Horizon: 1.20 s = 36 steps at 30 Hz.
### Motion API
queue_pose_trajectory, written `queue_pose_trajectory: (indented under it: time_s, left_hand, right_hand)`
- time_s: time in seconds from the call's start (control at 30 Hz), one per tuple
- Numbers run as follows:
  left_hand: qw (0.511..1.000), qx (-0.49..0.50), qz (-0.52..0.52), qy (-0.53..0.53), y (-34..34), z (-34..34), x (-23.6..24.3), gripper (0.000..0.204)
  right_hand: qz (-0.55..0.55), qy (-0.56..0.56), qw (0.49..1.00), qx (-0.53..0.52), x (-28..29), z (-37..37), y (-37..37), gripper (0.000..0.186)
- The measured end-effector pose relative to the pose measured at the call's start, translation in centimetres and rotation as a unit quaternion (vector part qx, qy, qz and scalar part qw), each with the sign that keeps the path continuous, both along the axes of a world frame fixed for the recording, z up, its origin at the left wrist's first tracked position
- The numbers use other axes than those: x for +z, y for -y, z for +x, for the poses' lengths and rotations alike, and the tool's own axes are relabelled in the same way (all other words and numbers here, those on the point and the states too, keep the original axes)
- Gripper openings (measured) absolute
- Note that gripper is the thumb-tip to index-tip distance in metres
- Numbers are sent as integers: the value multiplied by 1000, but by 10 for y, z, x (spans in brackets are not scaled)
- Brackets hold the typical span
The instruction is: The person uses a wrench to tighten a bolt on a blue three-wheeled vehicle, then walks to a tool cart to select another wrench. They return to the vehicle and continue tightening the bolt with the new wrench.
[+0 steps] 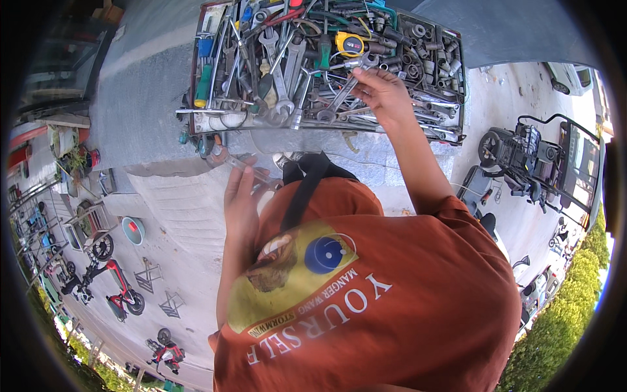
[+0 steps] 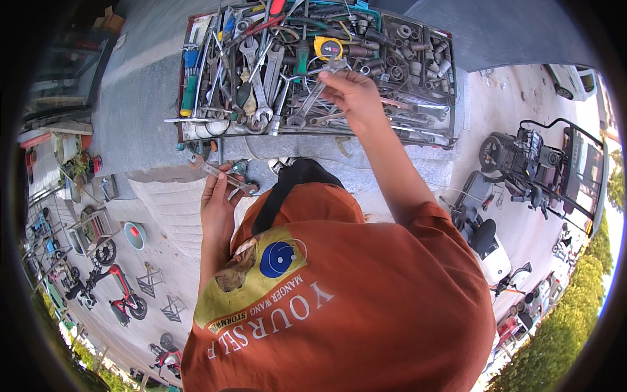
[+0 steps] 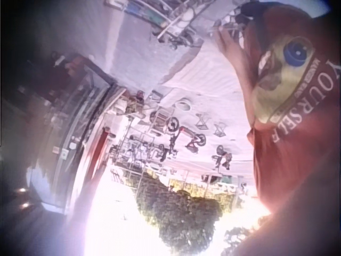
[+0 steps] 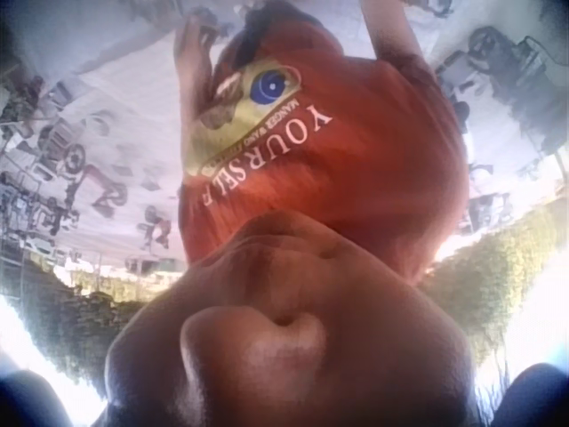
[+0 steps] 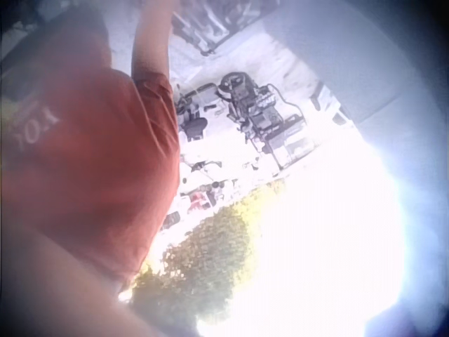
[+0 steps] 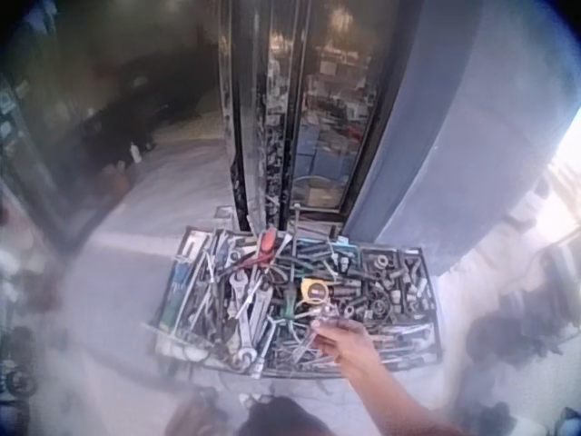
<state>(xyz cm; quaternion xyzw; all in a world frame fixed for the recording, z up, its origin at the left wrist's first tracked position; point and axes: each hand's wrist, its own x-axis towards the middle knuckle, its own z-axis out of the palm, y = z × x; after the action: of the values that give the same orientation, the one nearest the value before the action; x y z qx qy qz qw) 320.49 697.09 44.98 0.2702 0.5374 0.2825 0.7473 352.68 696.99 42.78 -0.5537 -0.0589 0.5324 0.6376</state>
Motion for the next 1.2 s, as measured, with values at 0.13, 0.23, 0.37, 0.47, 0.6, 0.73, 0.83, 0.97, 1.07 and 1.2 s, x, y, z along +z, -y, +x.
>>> queue_pose_trajectory:
  time_s: [0.13, 0.23, 0.37, 0.47, 0.6, 0.73, 0.83, 0.97, 1.07, 1.2]
  left_hand:
    - [1000, -1, 4, 28, 1, 9, -4, 26]
    - [999, 4, 7, 49, 5, 15, 1, 26]
    - [999, 43, 4, 20, 18, 10, 1, 27]
    - [993, 83, -29, 73, 25, -1, 5, 28]
    - [982, 153, -44, 99, 36, -5, 14, 30]
    - [976, 191, -48, 96, 55, -24, 0, 27]
    - [978, 182, -46, 97, 64, -32, 0, 24]
    - [985, 152, -42, 72, 65, -29, 1, 22]
    - [988, 138, -49, 43, 65, -22, 5, 18]
    - [992, 115, -45, 9, 62, -13, 10, 20]
  right_hand:
    - [-3, -33, 993, 115, -4, -35, -13, 14]
    - [-2, -31, 984, 177, -5, -53, -28, 14]
    - [-13, -35, 972, 233, -1, -77, -43, 12]
    - [-13, -38, 961, 274, 3, -93, -50, 17]
    - [-17, -38, 942, 334, 2, -120, -51, 16]
    - [-15, -12, 925, 379, 1, -166, -42, 23]
    - [-42, 20, 917, 395, 2, -184, -30, 24]
    - [-41, -39, 931, 360, -1, -185, -11, 23]
    - [-37, -42, 943, 327, -9, -181, -2, 20]
    - [-34, -51, 959, 278, -12, -174, 8, 20]
